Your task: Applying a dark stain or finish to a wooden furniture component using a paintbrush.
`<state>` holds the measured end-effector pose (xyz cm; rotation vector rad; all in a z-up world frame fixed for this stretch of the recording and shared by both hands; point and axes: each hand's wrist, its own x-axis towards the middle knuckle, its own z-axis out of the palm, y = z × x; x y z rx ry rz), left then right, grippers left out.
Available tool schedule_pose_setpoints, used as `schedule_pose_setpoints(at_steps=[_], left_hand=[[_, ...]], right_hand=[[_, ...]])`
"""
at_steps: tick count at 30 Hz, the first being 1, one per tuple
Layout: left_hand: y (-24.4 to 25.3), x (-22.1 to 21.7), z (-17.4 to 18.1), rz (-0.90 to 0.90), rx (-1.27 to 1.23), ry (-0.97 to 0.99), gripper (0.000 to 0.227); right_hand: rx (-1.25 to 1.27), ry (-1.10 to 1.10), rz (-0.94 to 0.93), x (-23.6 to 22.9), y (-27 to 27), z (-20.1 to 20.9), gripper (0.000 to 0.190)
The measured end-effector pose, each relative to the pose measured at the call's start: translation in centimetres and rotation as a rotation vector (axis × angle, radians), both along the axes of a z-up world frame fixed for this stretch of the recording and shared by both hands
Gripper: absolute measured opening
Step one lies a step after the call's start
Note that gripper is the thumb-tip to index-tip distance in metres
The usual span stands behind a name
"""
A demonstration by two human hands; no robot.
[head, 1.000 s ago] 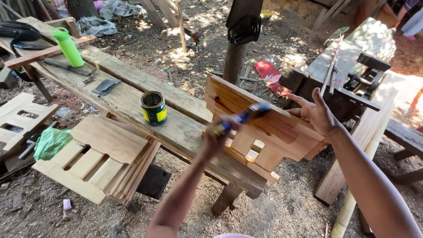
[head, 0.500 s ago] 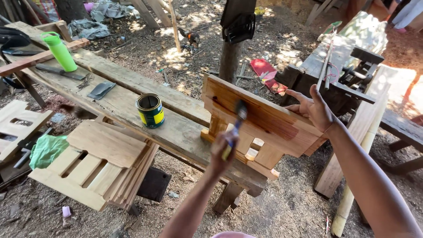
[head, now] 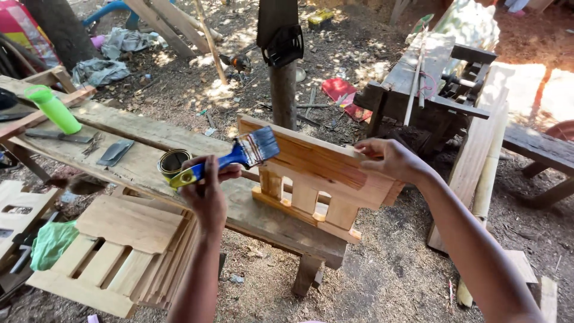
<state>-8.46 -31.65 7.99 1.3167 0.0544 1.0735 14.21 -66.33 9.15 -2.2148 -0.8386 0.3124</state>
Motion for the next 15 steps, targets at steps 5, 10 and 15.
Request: schedule_pose_setpoints(at_steps=[5, 10, 15], left_hand=[[-1.0, 0.8, 0.9, 0.032, -0.089, -0.134, 0.02], [-5.7, 1.9, 3.4, -0.025, -0.166, -0.104, 0.027], [-7.5, 2.7, 1.5, 0.016, -0.023, -0.049, 0.022]], right_hand=[[-0.073, -0.162, -0.015, -1.5, -2.2, -0.6, 0.056], [-0.166, -0.175, -0.136, -6.6, -1.5, 3.0, 0.054], [-0.104, -0.212, -0.166, -8.0, -2.2, 1.3, 0.05]])
